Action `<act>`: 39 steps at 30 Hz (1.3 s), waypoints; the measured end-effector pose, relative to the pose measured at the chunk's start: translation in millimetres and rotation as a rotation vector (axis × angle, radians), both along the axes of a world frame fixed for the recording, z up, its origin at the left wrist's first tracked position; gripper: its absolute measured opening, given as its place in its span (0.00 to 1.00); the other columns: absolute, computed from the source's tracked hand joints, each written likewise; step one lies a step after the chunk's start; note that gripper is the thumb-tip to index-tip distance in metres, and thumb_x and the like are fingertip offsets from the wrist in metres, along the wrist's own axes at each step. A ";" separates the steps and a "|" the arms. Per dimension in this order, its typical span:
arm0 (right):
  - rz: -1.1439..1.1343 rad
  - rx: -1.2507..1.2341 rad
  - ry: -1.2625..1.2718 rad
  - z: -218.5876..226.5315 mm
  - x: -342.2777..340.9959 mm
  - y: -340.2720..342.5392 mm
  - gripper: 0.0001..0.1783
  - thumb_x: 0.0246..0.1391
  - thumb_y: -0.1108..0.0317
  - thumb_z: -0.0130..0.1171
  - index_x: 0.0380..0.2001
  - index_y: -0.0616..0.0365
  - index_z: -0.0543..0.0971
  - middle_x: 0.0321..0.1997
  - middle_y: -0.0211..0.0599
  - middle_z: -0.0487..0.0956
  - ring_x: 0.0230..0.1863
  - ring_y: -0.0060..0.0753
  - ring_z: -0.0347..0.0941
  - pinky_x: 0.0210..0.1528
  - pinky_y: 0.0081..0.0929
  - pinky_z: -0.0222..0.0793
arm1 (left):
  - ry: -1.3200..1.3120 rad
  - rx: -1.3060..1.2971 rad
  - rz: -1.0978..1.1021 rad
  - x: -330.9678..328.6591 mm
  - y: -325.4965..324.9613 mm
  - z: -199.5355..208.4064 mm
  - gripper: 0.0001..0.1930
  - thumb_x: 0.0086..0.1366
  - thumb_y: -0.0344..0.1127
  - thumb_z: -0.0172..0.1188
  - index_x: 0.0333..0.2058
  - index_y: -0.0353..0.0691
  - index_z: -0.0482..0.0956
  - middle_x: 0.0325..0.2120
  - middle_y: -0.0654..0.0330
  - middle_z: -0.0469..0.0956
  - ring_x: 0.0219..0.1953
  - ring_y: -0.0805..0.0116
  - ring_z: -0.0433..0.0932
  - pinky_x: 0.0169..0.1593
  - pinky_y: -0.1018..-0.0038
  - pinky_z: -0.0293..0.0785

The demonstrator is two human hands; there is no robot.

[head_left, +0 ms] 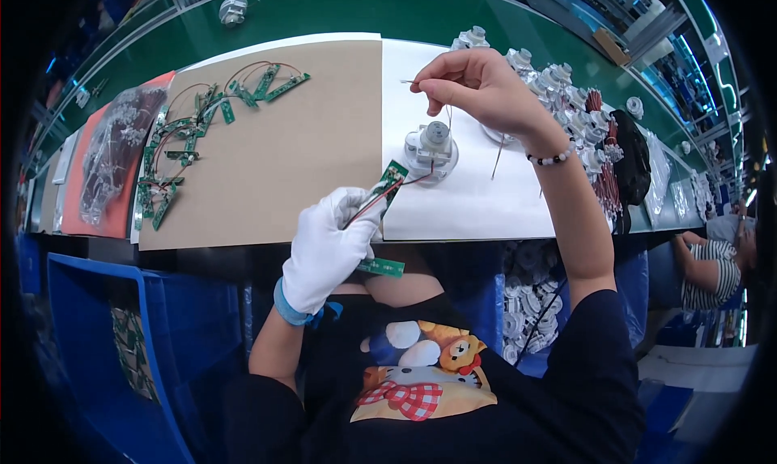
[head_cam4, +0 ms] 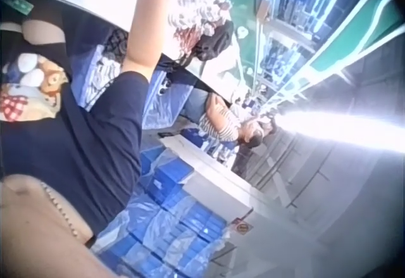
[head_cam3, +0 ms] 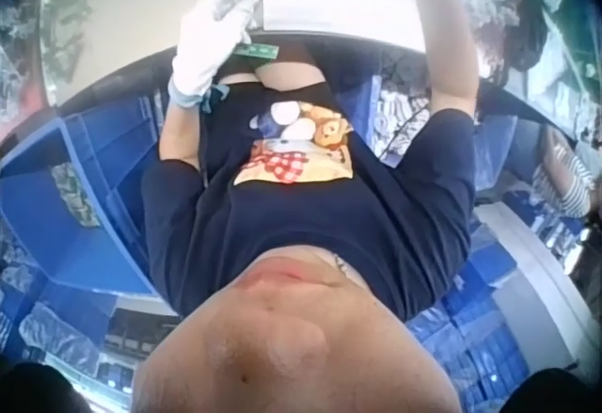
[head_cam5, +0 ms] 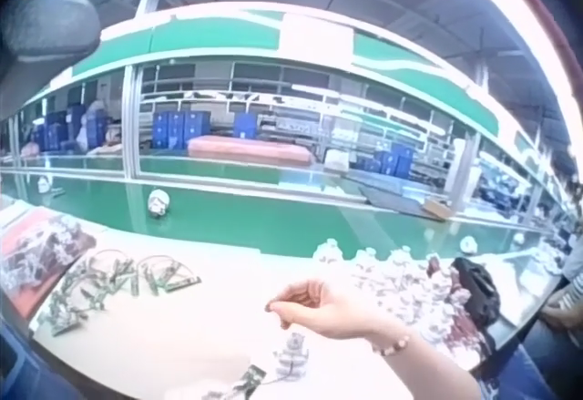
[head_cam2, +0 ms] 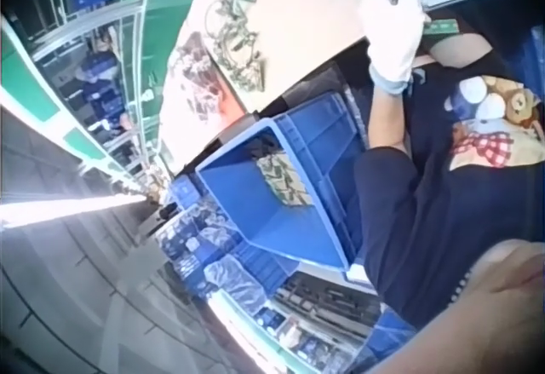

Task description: The person assembles electronic components by hand, connecting wiring to circuit boards and plastic housings.

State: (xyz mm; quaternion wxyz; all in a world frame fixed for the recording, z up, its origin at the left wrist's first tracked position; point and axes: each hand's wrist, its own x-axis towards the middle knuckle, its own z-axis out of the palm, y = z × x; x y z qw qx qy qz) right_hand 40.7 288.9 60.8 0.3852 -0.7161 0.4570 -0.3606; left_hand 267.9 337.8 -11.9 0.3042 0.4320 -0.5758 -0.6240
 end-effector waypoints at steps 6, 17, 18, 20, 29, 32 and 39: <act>0.065 -0.047 0.087 3.4 14.7 19.0 0.10 0.49 0.69 0.57 0.29 0.67 0.78 0.22 0.33 0.76 0.24 0.19 0.73 0.28 0.15 0.70 | 0.076 -0.013 0.024 -7.3 -0.5 4.2 0.08 0.61 0.30 0.54 0.35 0.30 0.72 0.17 0.64 0.73 0.16 0.84 0.68 0.20 0.86 0.64; -0.030 -0.093 0.436 -4.3 30.2 33.6 0.07 0.35 0.75 0.56 0.21 0.67 0.80 0.19 0.44 0.78 0.21 0.33 0.76 0.30 0.22 0.73 | 0.007 -0.164 0.069 -6.2 4.8 1.9 0.07 0.58 0.29 0.56 0.34 0.32 0.73 0.18 0.62 0.75 0.19 0.83 0.71 0.24 0.84 0.68; -0.027 -0.093 0.436 -5.5 32.3 34.1 0.07 0.35 0.75 0.56 0.21 0.67 0.80 0.19 0.44 0.78 0.21 0.33 0.76 0.30 0.22 0.73 | -0.006 -0.224 0.067 -5.8 5.3 1.6 0.07 0.58 0.29 0.56 0.34 0.32 0.73 0.18 0.61 0.76 0.20 0.81 0.73 0.24 0.83 0.69; -0.050 -0.152 0.464 -8.8 35.5 35.0 0.06 0.34 0.75 0.55 0.19 0.66 0.79 0.18 0.44 0.77 0.21 0.37 0.76 0.29 0.24 0.72 | -0.020 -0.283 0.066 -4.7 5.7 0.5 0.07 0.57 0.29 0.56 0.33 0.32 0.74 0.18 0.60 0.76 0.20 0.80 0.74 0.25 0.82 0.69; -0.017 -0.205 0.645 -2.6 42.6 32.5 0.05 0.32 0.75 0.54 0.15 0.65 0.78 0.16 0.43 0.75 0.21 0.41 0.73 0.29 0.29 0.70 | -0.324 -0.742 0.080 -0.1 5.7 3.1 0.06 0.54 0.30 0.56 0.31 0.38 0.74 0.21 0.51 0.75 0.25 0.52 0.76 0.28 0.68 0.71; -0.011 -0.145 0.600 -1.0 39.7 30.0 0.05 0.32 0.74 0.53 0.15 0.64 0.78 0.17 0.44 0.76 0.22 0.41 0.73 0.29 0.29 0.70 | -0.384 -0.817 0.089 -0.3 5.4 4.9 0.06 0.53 0.30 0.55 0.31 0.39 0.73 0.21 0.51 0.75 0.25 0.52 0.75 0.28 0.66 0.71; -0.032 -0.156 0.627 -5.7 43.8 30.9 0.06 0.31 0.75 0.52 0.15 0.64 0.77 0.16 0.44 0.75 0.21 0.41 0.73 0.29 0.30 0.70 | -0.402 -0.831 0.091 -1.0 5.9 -0.9 0.06 0.53 0.30 0.57 0.31 0.38 0.73 0.20 0.52 0.75 0.24 0.53 0.76 0.27 0.68 0.71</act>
